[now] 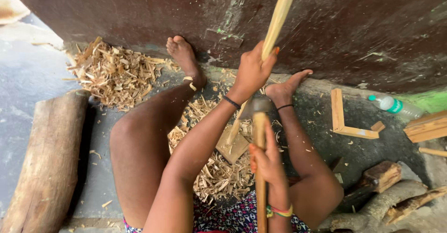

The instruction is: The person is sitting on the floor and using a small axe to carve a piece of wood. They hold the wood with their left hand and strike it with the axe in their right hand, creating wood shavings.

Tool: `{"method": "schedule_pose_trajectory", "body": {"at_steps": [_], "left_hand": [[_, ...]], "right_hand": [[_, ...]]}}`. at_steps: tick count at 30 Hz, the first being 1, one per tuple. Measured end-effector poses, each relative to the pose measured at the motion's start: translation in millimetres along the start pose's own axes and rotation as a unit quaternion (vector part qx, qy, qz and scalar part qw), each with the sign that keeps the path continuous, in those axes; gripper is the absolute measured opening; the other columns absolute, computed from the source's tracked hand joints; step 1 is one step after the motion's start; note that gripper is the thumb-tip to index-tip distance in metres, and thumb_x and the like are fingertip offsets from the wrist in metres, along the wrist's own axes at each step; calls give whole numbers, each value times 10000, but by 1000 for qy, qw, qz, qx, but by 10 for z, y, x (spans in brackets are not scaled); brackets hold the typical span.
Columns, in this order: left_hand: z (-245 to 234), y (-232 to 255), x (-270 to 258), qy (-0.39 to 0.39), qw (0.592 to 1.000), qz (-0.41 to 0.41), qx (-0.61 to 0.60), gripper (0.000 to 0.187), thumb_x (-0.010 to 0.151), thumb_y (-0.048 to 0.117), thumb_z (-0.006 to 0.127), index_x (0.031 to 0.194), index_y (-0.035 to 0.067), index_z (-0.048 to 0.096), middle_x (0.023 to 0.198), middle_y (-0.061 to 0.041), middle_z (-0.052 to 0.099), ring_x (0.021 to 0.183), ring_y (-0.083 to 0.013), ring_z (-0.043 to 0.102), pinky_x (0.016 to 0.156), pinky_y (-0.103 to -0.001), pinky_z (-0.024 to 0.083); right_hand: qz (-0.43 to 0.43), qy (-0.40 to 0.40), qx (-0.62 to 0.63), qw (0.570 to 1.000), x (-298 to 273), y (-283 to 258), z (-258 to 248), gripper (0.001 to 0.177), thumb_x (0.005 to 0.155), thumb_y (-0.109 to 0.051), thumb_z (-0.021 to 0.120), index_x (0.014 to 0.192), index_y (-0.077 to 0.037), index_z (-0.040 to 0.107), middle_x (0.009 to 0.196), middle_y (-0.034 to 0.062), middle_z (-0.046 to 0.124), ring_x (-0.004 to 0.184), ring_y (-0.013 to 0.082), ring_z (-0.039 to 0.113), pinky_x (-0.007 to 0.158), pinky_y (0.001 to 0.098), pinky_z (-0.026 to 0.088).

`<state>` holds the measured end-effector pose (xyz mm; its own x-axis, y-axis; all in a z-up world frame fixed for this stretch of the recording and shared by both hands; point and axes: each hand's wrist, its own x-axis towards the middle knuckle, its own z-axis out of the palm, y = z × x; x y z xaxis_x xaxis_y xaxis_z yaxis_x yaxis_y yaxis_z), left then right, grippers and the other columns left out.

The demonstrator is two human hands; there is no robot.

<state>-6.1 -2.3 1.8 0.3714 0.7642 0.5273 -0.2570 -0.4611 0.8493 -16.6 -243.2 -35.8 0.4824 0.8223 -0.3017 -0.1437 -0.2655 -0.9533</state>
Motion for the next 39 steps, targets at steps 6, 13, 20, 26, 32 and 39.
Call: {"method": "schedule_pose_trajectory", "body": {"at_steps": [6,13,20,26,32,39], "left_hand": [[78,-42,17,0,1000,30,0,174,994,166,640,1106,33,644,800,-196,671,742,-357,711,647,-387,552],[149,-55,12,-7,1000,15,-18,194,980,177,633,1106,31,642,808,-180,703,711,-292,756,617,-372,558],[4,-30,30,17,999,-26,9,168,982,163,627,1070,22,645,724,-194,651,626,-320,717,585,-385,532],[93,-48,28,21,998,44,-27,179,985,167,636,1108,38,622,783,-176,680,708,-330,731,617,-380,550],[84,-128,46,16,1000,1,-24,187,984,169,643,1115,36,627,740,-180,666,644,-315,724,584,-377,539],[-37,-185,138,32,999,24,2,194,972,156,637,1127,40,642,769,-195,680,664,-347,718,584,-396,543]], "right_hand": [[-182,93,29,978,-494,-705,-213,861,953,-100,519,1629,-261,10,775,64,566,452,104,510,389,247,452],[-21,105,58,993,-305,-211,-77,895,946,-55,596,1669,-288,124,771,5,536,478,71,457,384,221,387],[52,16,-38,998,80,288,86,896,893,-42,565,1636,-318,147,649,42,566,415,114,505,354,265,435],[-59,68,19,996,-195,-216,-101,892,938,-66,553,1665,-282,84,712,51,524,437,95,467,373,244,403],[-193,55,40,979,-543,-485,-379,917,967,-112,544,1648,-310,-39,800,64,557,463,96,509,384,239,460],[47,-18,-66,997,118,392,94,902,885,33,477,1622,-352,125,728,52,609,429,106,508,355,276,462]]}}
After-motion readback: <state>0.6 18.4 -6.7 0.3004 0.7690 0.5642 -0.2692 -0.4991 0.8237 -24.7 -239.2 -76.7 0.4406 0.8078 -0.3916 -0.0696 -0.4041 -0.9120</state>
